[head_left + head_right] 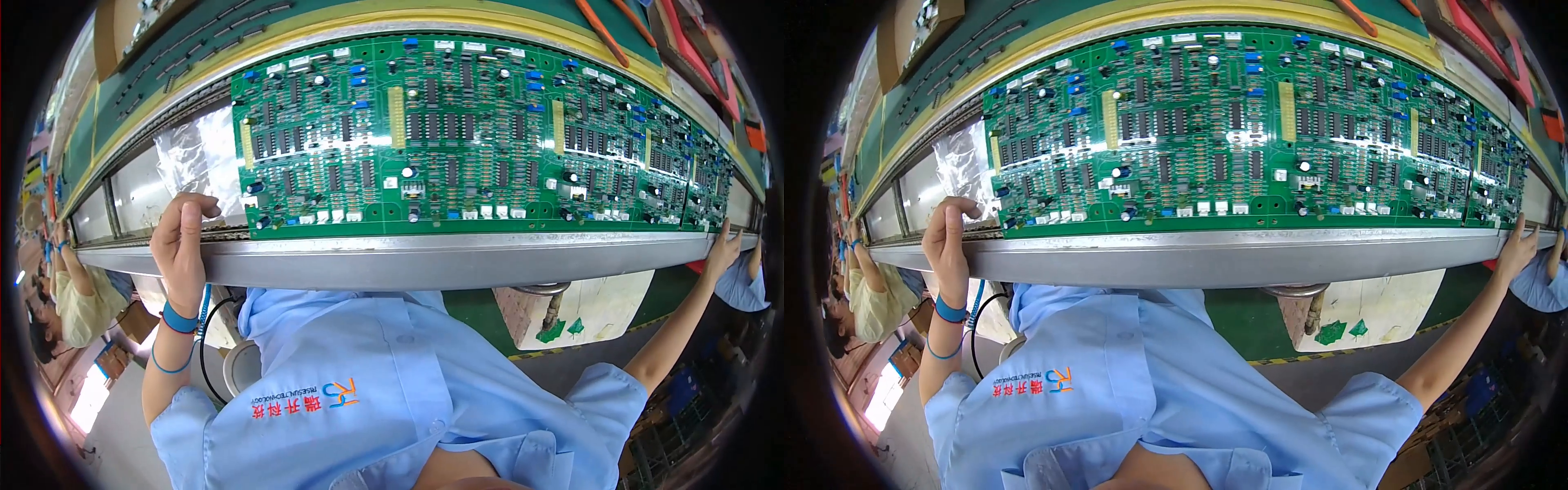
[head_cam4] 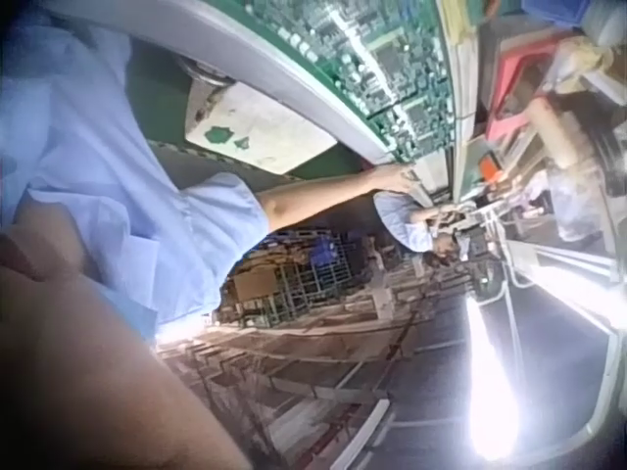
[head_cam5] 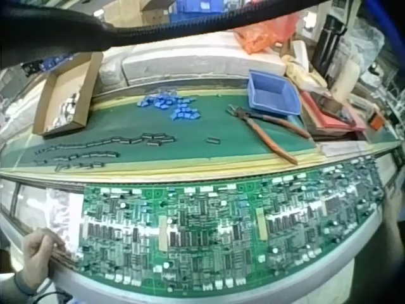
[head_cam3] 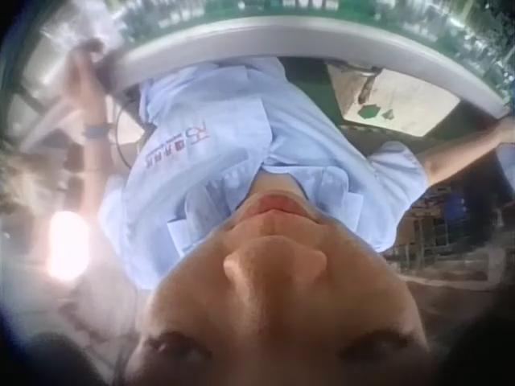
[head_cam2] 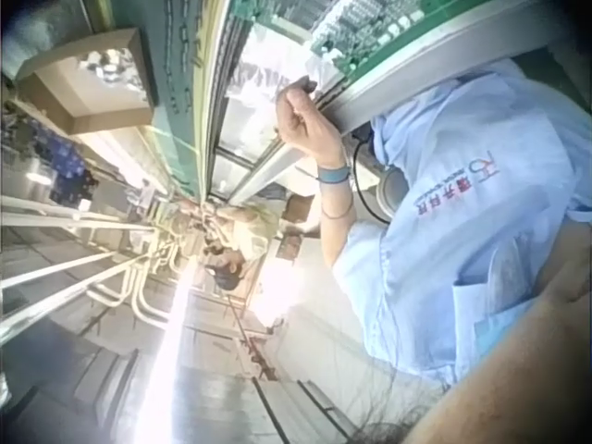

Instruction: The person assembles electronic components onto a printed circuit board by hand, taking components from bins and placing them on the board as it moves along a conveyor belt.

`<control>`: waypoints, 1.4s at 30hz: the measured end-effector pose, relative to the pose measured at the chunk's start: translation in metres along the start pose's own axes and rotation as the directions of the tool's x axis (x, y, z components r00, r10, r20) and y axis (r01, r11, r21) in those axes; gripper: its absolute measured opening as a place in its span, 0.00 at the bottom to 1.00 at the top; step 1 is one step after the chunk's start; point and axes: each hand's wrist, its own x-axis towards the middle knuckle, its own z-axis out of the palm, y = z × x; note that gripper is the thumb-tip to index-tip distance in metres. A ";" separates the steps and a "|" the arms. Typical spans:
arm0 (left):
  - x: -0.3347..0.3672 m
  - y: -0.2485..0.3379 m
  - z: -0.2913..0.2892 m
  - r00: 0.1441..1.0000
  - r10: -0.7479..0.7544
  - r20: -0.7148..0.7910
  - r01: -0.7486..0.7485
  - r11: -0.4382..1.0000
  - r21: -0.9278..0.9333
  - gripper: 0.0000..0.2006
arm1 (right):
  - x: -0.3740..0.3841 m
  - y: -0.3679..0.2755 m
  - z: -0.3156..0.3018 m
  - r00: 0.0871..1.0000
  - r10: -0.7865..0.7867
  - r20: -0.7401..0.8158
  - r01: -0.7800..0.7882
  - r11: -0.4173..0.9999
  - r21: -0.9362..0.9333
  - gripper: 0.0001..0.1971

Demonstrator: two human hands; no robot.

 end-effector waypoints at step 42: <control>0.099 0.020 0.016 0.784 0.241 0.572 -0.265 0.963 -0.042 0.24 | -0.117 -0.458 -0.295 0.731 -0.570 -0.375 0.648 0.405 0.645 0.17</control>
